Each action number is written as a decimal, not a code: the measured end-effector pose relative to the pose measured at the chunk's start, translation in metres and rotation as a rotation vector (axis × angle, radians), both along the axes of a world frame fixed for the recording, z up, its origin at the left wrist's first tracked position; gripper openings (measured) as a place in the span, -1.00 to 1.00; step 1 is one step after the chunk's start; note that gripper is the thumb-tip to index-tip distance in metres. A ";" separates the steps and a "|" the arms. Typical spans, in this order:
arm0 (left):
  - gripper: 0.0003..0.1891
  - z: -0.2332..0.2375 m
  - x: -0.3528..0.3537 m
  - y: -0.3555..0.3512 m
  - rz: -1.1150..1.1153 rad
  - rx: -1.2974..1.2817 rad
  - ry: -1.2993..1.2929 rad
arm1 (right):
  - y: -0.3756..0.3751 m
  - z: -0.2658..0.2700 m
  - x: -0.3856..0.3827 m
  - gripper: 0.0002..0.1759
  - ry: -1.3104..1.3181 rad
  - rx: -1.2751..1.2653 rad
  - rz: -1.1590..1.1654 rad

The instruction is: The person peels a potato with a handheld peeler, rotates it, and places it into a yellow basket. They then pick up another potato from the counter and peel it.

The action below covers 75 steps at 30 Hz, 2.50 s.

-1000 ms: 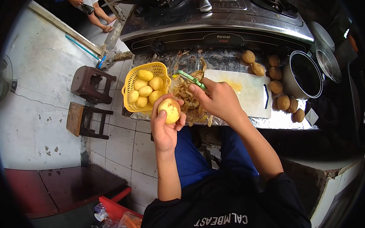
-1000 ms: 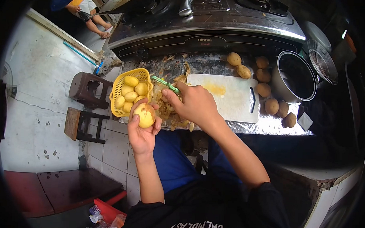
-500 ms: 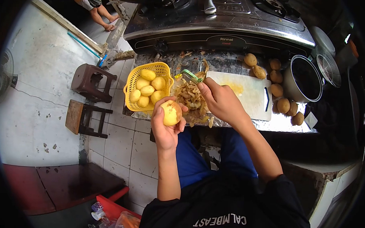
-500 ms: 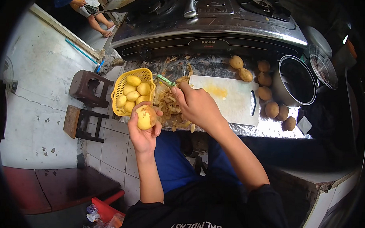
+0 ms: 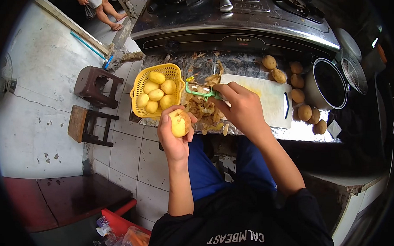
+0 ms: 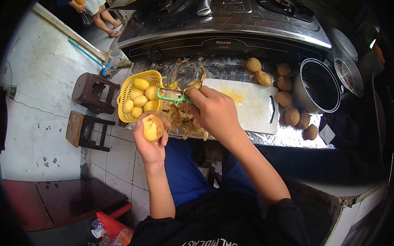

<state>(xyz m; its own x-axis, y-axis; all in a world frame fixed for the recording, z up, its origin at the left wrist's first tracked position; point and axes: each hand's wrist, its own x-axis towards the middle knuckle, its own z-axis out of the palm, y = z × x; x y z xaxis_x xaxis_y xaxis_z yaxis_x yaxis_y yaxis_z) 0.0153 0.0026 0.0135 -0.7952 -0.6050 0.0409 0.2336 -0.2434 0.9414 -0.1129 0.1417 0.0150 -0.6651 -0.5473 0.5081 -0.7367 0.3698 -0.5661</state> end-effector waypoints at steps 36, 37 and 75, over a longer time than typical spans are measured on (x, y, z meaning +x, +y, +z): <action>-0.42 0.016 0.000 0.027 0.338 -0.175 0.004 | 0.007 0.036 0.098 -0.73 -0.008 -0.048 0.137; -0.41 0.016 0.000 0.026 0.355 -0.169 0.014 | 0.007 0.036 0.097 -0.74 0.003 -0.058 0.154; -0.43 -0.002 -0.028 0.019 0.256 -0.123 0.009 | -0.006 0.002 0.022 -0.73 -0.169 -0.175 -0.081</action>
<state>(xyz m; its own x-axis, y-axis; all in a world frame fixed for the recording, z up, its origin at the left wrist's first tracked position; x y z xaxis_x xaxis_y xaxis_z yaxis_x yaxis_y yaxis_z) -0.0132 0.0217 0.0119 -0.6162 -0.7763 0.1328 0.2809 -0.0591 0.9579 -0.0912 0.1357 0.0168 -0.7868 -0.4024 0.4681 -0.5980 0.3090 -0.7395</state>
